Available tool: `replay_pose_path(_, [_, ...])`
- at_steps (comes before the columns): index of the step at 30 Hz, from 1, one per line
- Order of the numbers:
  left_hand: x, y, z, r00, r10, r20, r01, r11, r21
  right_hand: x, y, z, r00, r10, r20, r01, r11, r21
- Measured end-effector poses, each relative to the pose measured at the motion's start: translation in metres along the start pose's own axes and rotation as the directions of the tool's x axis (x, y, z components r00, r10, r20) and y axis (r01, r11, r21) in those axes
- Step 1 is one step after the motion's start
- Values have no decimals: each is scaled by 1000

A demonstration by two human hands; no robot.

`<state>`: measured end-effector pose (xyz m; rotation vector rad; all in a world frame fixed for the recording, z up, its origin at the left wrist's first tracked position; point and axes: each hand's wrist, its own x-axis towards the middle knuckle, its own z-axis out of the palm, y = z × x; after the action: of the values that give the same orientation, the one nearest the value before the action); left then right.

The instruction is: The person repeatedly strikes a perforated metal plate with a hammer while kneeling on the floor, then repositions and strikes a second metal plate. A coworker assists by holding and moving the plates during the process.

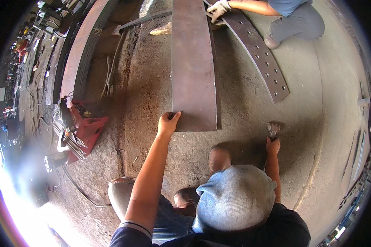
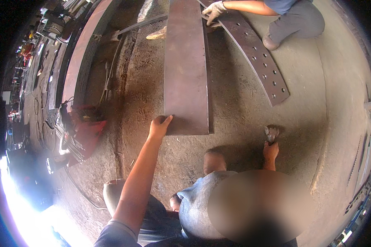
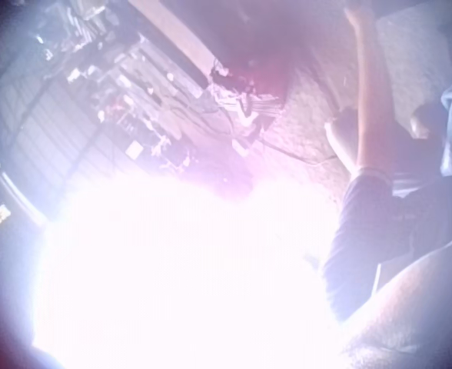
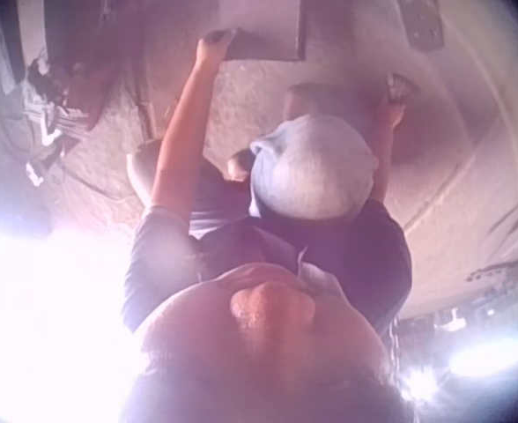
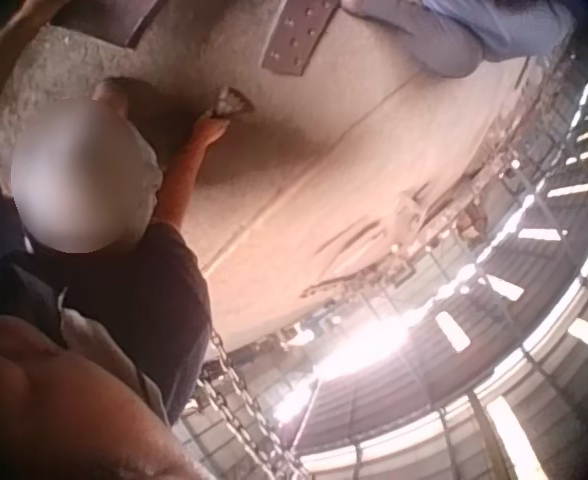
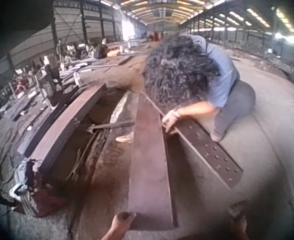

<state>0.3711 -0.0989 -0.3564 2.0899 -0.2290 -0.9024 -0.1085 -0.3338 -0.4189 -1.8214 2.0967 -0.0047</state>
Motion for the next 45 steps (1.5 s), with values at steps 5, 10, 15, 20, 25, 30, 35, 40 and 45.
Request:
replay_pose_path(5, [-1,6,-6,994,-68,85,78,990,-114,-15,-12,12,991,-29,134,-58,794,606])
replay_pose_path(10, [-3,10,-6,994,-96,58,101,991,-87,-37,-52,35,793,153,590,-605,81,792])
replay_pose_path(15, [-2,13,-8,992,-103,78,110,990,-91,-40,-66,21,669,-79,739,-733,-237,638])
replay_pose_path(20, [1,4,-7,985,-147,93,158,980,-122,-43,-78,0,563,-17,826,-792,-297,534])
replay_pose_path(25, [5,-4,-5,991,-96,88,114,967,-228,-70,-117,-38,779,-47,626,-603,221,766])
replay_pose_path(30, [3,3,-8,981,-140,131,163,969,-186,-74,-180,-75,901,-90,423,-388,268,882])
replay_pose_path(35, [0,7,-6,975,-218,49,223,964,-145,-82,-250,-67,938,-141,316,-248,364,898])
replay_pose_path(40, [7,-2,-6,987,-132,97,150,966,-210,-105,-280,-34,700,-343,626,-251,702,666])
replay_pose_path(45, [10,-5,-11,980,-159,122,181,964,-194,-87,-260,-52,758,-345,553,-361,485,797])
